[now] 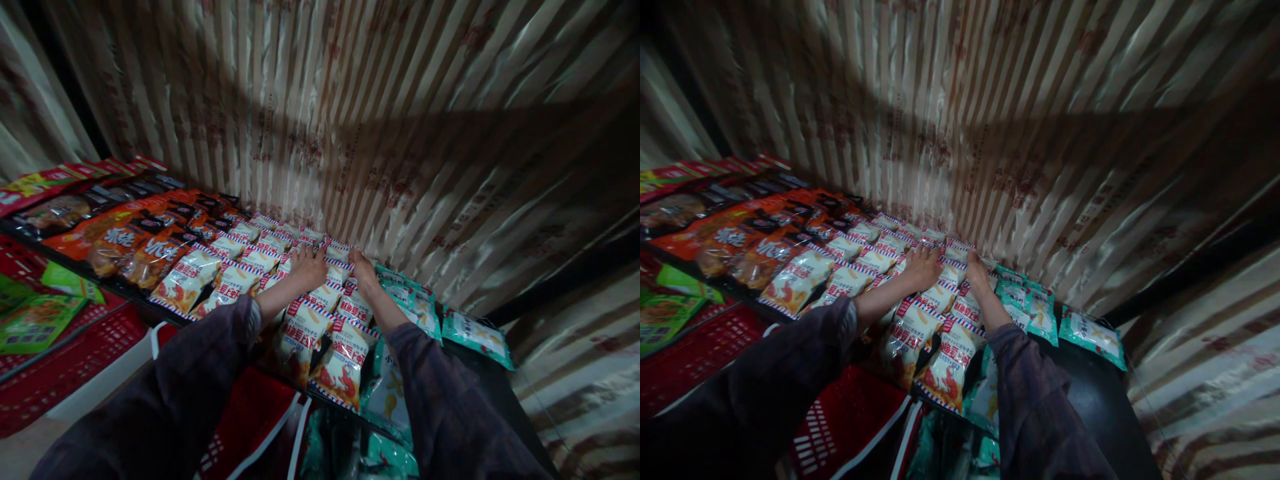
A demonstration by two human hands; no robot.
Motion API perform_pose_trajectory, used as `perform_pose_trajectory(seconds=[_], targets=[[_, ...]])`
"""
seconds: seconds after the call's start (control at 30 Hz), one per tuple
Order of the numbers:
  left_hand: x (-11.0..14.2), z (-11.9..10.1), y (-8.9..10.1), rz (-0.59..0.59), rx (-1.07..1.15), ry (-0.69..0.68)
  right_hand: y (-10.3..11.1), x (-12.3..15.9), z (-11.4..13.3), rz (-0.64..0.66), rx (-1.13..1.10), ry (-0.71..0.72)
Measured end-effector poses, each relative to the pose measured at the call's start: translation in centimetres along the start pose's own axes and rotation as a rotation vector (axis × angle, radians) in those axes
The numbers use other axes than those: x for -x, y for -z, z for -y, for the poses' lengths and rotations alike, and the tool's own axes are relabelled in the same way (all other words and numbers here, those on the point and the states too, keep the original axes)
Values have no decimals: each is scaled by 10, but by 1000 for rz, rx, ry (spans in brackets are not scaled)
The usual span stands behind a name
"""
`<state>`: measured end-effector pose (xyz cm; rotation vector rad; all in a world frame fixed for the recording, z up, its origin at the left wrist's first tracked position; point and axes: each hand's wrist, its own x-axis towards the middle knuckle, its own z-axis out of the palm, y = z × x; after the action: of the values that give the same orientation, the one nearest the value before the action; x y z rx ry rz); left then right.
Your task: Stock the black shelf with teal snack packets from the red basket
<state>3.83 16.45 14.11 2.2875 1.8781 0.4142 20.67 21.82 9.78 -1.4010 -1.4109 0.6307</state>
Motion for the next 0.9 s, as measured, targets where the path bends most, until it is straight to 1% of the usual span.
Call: perform_pose_trajectory(seconds=[0.07,0.1,0.17,0.27,0.37,0.43,0.53,0.63,0.73,0.8,0.9], targets=[[19,1,8,-43,2,-50,5,4,7,0,2,-55],[30,2,11,-70,-8,-100,9,5,12,0,6,-82],[54,5,14,-74,-24,-153,18,9,21,0,29,-98],[87,12,8,-74,-26,-143,27,13,34,1,76,-85],[107,22,-5,-116,-25,-100,27,17,42,56,75,-61],[113,29,-12,-163,-24,-88,21,20,46,127,63,-24],[114,36,-18,-180,-15,-75,7,25,50,205,118,36],[114,39,-19,-203,-3,-71,-9,30,54,253,274,146],[118,39,-20,-288,12,-84,-26,30,57,358,485,304],[120,41,-22,-338,31,-57,-36,29,58,404,602,394],[120,44,-26,-349,59,-15,-51,28,59,421,746,440]])
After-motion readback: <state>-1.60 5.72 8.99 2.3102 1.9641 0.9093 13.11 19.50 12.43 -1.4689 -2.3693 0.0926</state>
